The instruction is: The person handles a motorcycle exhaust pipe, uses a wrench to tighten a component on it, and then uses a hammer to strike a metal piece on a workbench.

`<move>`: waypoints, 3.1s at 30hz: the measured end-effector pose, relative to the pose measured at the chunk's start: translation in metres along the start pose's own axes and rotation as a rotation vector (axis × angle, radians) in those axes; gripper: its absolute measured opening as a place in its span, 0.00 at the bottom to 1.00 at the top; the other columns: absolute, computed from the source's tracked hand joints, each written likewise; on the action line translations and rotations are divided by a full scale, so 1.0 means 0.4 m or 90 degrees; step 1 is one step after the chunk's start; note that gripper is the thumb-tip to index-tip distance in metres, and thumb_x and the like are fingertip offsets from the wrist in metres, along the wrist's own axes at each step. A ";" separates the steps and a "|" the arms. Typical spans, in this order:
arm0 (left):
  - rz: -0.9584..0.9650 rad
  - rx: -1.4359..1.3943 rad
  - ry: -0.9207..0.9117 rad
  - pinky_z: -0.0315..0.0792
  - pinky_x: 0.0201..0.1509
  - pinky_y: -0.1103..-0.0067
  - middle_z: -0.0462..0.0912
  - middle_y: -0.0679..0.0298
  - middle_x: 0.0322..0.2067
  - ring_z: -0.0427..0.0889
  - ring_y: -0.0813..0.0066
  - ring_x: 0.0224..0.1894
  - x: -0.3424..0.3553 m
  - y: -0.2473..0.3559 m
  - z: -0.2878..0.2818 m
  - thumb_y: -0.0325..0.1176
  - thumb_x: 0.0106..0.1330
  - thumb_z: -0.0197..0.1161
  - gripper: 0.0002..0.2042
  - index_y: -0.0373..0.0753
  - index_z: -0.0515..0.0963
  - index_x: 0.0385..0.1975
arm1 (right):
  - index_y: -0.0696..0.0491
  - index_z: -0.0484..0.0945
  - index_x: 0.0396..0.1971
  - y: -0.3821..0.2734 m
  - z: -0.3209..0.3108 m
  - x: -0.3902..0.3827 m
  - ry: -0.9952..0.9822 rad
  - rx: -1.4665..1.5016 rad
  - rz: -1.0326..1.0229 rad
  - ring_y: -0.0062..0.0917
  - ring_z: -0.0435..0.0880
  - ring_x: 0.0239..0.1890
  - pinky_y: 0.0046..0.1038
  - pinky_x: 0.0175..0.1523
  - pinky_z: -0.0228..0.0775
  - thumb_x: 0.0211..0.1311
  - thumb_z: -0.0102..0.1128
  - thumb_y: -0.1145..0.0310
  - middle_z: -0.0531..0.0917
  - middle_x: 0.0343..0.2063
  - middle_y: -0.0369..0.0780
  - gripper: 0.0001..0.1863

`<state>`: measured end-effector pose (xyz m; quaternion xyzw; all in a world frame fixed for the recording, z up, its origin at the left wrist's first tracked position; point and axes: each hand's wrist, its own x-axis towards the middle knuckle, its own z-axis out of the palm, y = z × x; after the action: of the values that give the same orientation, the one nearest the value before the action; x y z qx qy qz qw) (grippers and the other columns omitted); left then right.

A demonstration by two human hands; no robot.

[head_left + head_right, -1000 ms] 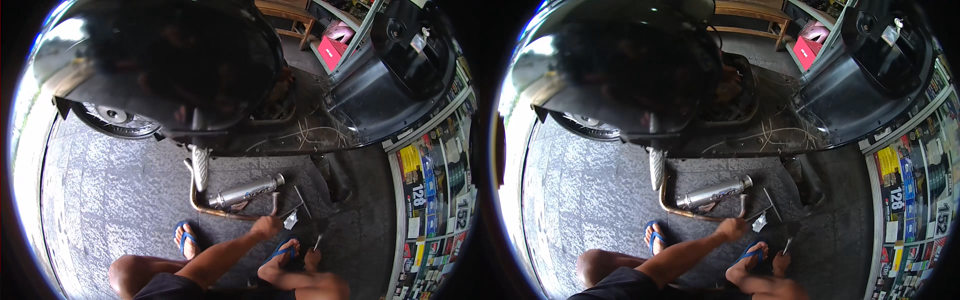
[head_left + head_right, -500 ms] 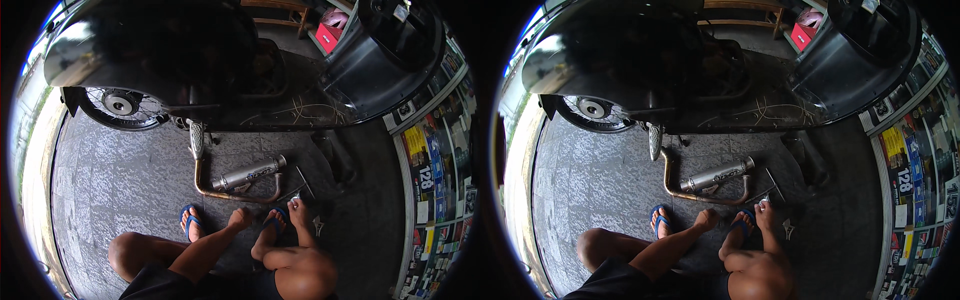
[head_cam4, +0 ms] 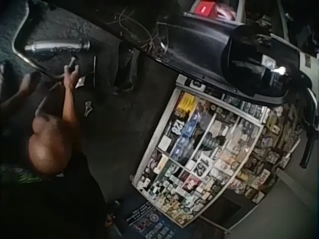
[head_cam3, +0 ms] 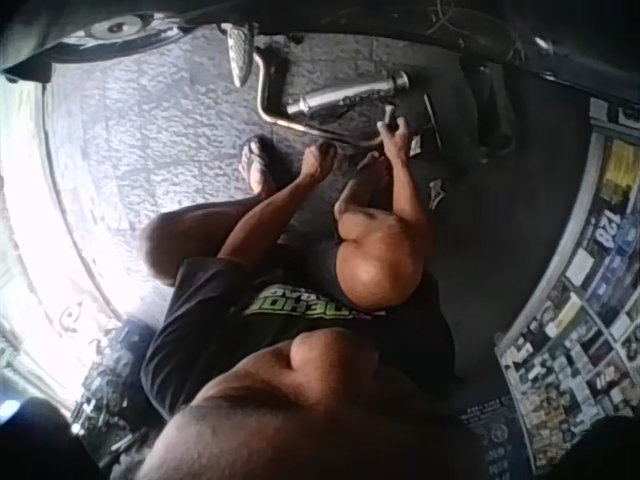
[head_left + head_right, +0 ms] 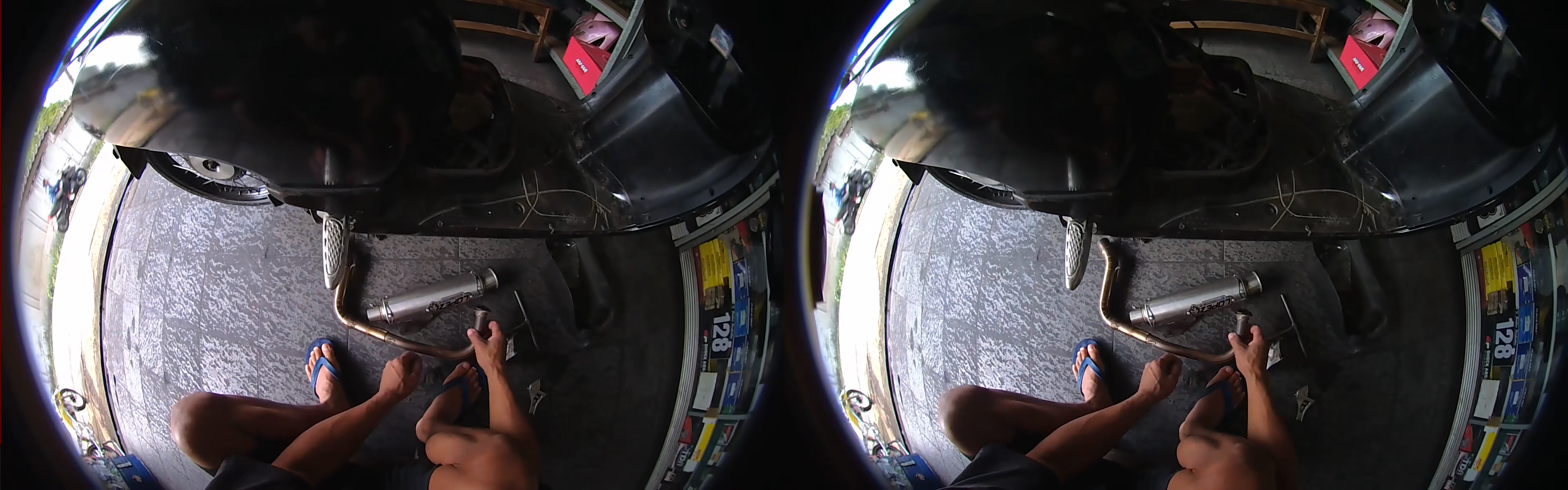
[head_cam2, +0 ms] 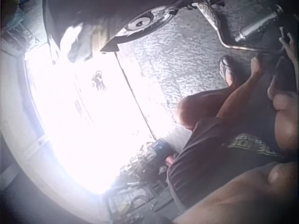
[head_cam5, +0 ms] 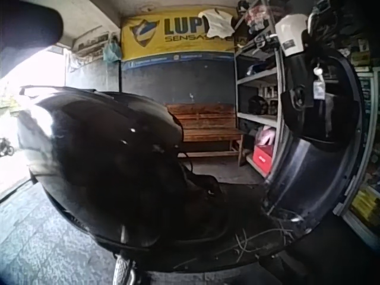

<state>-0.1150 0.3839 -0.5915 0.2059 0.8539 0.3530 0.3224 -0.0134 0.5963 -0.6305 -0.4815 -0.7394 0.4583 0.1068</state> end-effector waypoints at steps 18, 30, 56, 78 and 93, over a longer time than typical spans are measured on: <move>0.159 -0.418 -0.137 0.77 0.38 0.78 0.86 0.64 0.29 0.82 0.80 0.32 -0.082 0.180 0.017 0.35 0.70 0.60 0.11 0.34 0.83 0.43 | 0.59 0.78 0.48 -0.177 -0.239 -0.261 -0.322 0.274 -0.043 0.15 0.80 0.41 0.20 0.47 0.73 0.63 0.60 0.78 0.82 0.40 0.35 0.14; -0.026 -0.649 -0.099 0.65 0.19 0.80 0.74 0.66 0.14 0.73 0.78 0.15 -0.271 0.284 -0.330 0.39 0.72 0.57 0.12 0.37 0.74 0.29 | 0.56 0.75 0.59 -0.719 -0.244 -0.253 -0.594 -0.027 -0.362 0.25 0.82 0.46 0.25 0.48 0.79 0.62 0.65 0.72 0.76 0.57 0.43 0.24; 0.019 -0.375 -0.053 0.71 0.31 0.77 0.76 0.65 0.23 0.76 0.80 0.27 -0.503 0.225 -0.620 0.45 0.71 0.59 0.19 0.34 0.72 0.47 | 0.58 0.82 0.39 -0.833 -0.071 -0.431 -0.502 0.105 -0.649 0.30 0.87 0.36 0.26 0.40 0.81 0.54 0.71 0.77 0.85 0.36 0.42 0.12; 0.137 -0.380 -0.259 0.76 0.43 0.71 0.81 0.50 0.32 0.84 0.61 0.39 -0.552 0.380 -0.775 0.40 0.71 0.56 0.19 0.29 0.70 0.50 | 0.64 0.78 0.53 -0.936 -0.203 -0.419 -0.736 0.114 -0.459 0.34 0.82 0.53 0.32 0.60 0.72 0.64 0.61 0.67 0.83 0.50 0.52 0.21; 0.243 -0.224 -0.307 0.76 0.40 0.64 0.81 0.43 0.26 0.84 0.49 0.34 -0.529 0.417 -0.714 0.39 0.68 0.56 0.19 0.22 0.71 0.39 | 0.62 0.77 0.37 -0.913 -0.157 -0.458 -0.846 0.337 -0.231 0.32 0.75 0.41 0.35 0.52 0.68 0.71 0.42 0.48 0.78 0.32 0.45 0.28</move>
<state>-0.1432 0.2382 -0.2280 0.3808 0.6253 0.4895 0.4736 -0.1060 0.4416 -0.2587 0.0695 -0.5808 0.7915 -0.1772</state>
